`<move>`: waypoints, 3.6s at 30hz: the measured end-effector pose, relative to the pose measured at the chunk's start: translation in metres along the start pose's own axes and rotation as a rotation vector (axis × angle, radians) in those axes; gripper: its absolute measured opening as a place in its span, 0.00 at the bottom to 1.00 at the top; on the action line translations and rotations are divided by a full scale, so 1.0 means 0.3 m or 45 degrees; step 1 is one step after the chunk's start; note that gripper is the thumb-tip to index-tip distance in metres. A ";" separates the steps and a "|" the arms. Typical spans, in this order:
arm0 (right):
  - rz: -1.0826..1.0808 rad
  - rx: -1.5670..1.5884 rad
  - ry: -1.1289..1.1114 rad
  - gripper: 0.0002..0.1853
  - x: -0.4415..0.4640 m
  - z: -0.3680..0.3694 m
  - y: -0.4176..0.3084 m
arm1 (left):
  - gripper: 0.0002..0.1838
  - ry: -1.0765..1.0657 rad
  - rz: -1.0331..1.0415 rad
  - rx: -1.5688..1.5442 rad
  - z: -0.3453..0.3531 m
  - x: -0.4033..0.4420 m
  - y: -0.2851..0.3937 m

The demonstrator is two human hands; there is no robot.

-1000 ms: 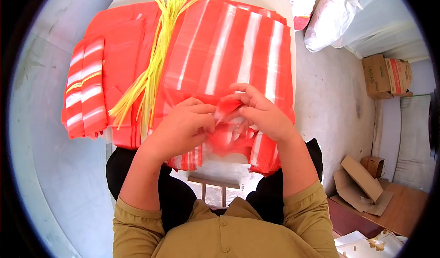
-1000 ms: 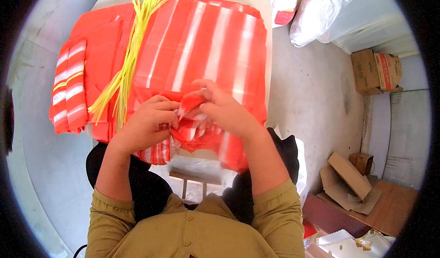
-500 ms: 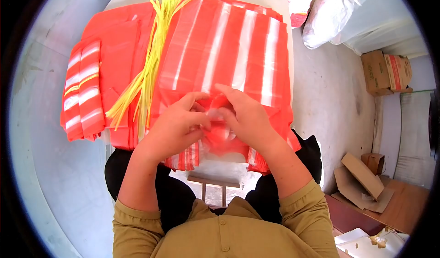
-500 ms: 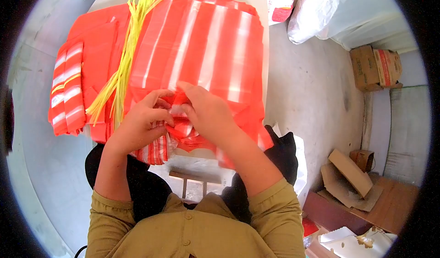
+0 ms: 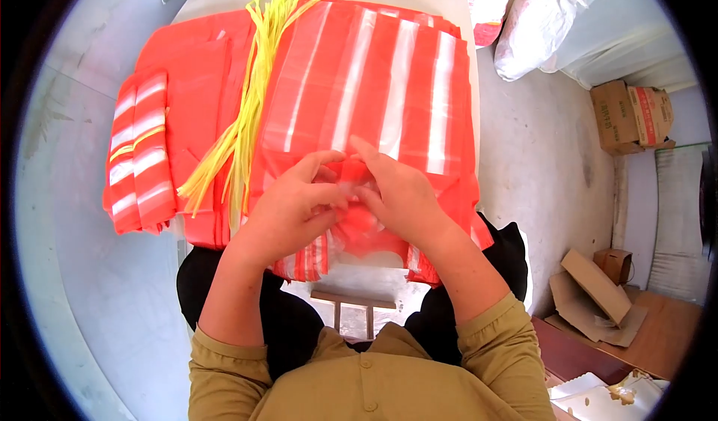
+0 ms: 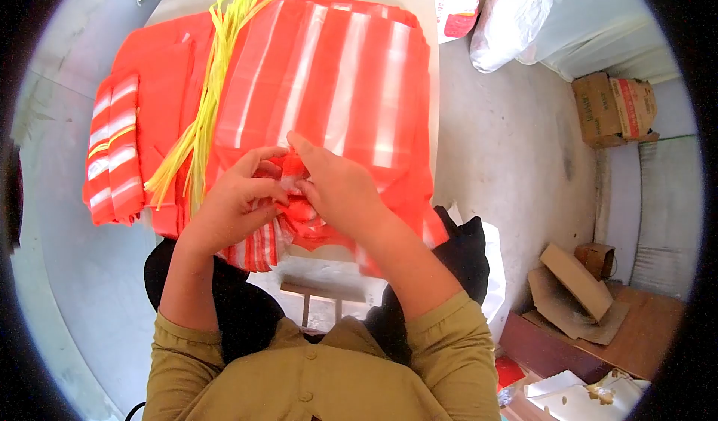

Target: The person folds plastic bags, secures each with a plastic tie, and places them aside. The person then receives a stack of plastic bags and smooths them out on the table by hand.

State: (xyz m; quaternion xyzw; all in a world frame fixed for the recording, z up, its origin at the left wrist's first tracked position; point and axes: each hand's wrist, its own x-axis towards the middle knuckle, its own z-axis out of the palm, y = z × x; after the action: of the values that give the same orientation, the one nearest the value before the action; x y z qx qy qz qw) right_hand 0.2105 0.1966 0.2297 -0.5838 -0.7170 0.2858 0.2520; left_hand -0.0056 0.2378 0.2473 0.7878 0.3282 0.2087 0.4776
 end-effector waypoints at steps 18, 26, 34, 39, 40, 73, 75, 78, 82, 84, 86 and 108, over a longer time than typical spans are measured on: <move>-0.069 0.258 0.238 0.25 -0.006 0.002 0.047 | 0.05 0.406 -0.039 0.243 0.085 0.077 -0.014; -0.408 0.068 0.131 0.14 -0.032 -0.044 0.028 | 0.06 0.468 -0.246 0.257 0.103 0.092 0.001; -0.373 -0.099 0.022 0.17 -0.023 -0.059 0.044 | 0.17 0.332 0.286 0.699 0.046 0.067 -0.056; -0.418 -0.180 -0.054 0.24 -0.019 -0.082 0.037 | 0.21 0.268 0.297 0.744 0.024 0.046 -0.027; -0.429 -0.212 -0.061 0.26 -0.016 -0.081 0.039 | 0.21 0.272 0.302 0.768 0.025 0.047 -0.035; 0.399 0.087 -0.399 0.08 -0.025 -0.260 0.039 | 0.10 0.192 -0.155 0.317 -0.077 -0.033 -0.060; 0.445 0.135 -0.333 0.09 -0.019 -0.251 0.062 | 0.11 0.222 -0.221 0.391 -0.079 -0.023 -0.057; 0.406 0.261 -0.182 0.08 -0.022 -0.225 0.115 | 0.12 0.248 -0.434 0.375 -0.073 -0.004 -0.037; 0.513 0.280 -0.034 0.15 -0.059 -0.274 0.124 | 0.13 0.381 -0.458 0.363 -0.044 0.014 -0.034; 0.578 0.311 -0.016 0.21 -0.089 -0.305 0.144 | 0.13 0.438 -0.474 0.372 -0.038 0.018 -0.037; 0.613 0.356 -0.004 0.25 -0.119 -0.326 0.172 | 0.13 0.468 -0.493 0.418 -0.032 0.022 -0.051; 0.327 0.057 0.115 0.13 -0.198 -0.297 0.213 | 0.20 0.377 -0.217 0.303 -0.055 -0.045 -0.058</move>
State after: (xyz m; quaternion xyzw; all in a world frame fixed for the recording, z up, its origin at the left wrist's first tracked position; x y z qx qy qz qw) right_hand 0.3280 0.1585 0.2462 -0.6772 -0.6177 0.3050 0.2583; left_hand -0.0311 0.2439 0.2391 0.7687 0.4828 0.2407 0.3435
